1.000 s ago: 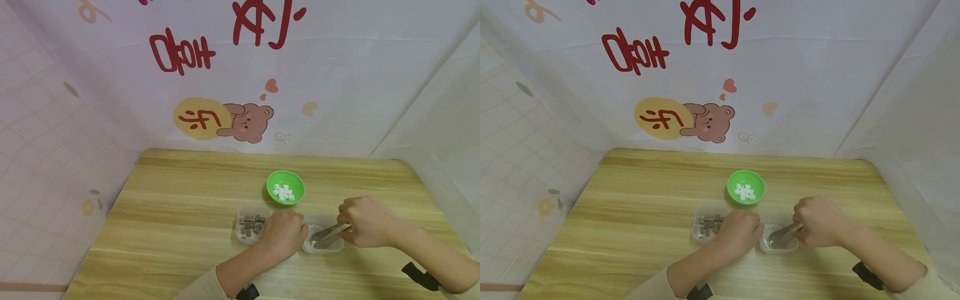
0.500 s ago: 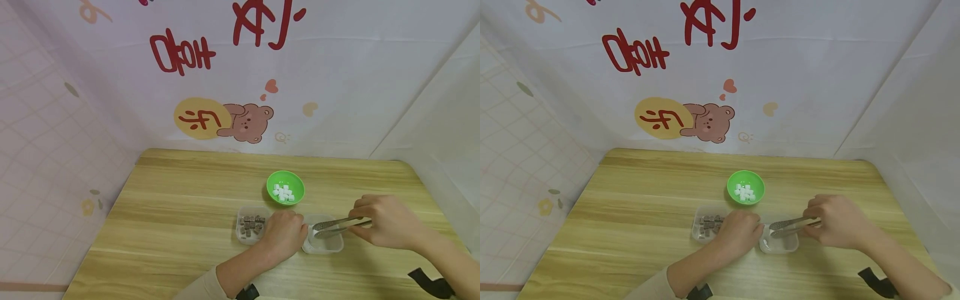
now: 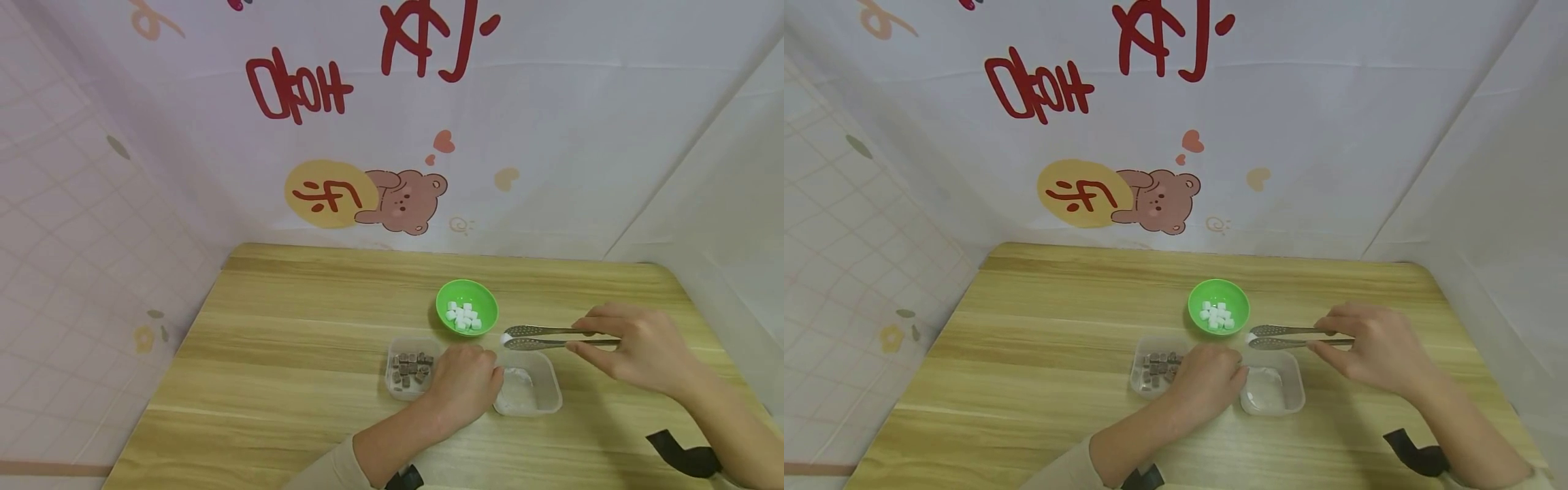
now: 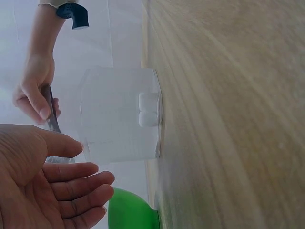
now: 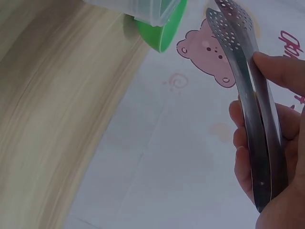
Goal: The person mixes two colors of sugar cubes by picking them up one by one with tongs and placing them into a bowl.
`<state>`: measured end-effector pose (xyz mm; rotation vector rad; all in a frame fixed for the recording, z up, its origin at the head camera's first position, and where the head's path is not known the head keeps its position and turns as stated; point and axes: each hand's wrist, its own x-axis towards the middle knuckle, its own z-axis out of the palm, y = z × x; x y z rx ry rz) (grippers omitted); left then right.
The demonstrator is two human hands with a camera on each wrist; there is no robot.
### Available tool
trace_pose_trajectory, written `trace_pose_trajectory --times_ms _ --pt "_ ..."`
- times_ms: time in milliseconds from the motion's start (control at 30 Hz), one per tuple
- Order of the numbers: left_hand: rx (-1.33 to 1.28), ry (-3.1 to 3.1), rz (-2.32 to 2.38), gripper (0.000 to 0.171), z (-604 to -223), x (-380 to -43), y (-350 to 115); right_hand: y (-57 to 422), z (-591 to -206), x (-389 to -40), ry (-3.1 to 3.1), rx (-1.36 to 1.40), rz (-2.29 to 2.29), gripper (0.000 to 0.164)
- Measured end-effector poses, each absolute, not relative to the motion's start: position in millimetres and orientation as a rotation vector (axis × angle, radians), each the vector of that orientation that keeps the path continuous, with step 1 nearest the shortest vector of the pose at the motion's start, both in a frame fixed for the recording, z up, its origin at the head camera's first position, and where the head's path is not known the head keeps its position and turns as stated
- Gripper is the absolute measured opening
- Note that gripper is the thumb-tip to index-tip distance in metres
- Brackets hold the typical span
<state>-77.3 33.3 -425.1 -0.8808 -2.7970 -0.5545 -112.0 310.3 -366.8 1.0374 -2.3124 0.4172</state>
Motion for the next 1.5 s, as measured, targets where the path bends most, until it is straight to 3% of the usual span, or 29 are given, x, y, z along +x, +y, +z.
trace_pose_trajectory --times_ms 500,667,833,1100,1500 --pt "-0.876 -2.780 -0.489 0.040 -424.6 -76.3 33.0 285.8 -399.4 -144.1 -2.271 0.816 0.531 0.066" --pt "-0.889 -2.782 -0.488 0.039 -423.9 -76.4 33.4 285.0 -407.9 -147.1 -2.279 0.786 0.588 0.052" --pt "-0.891 -2.780 -0.482 0.038 -423.9 -76.9 33.9 290.5 -404.8 -140.0 -2.360 0.762 0.588 0.031" --pt "-0.884 -2.766 -0.496 0.042 -423.9 -77.2 33.7 307.3 -394.6 -122.4 -2.385 0.753 0.660 0.033" --pt "-0.902 -2.742 -0.492 0.043 -423.2 -78.1 33.6 339.2 -383.5 -96.7 -2.393 0.952 0.602 0.031"
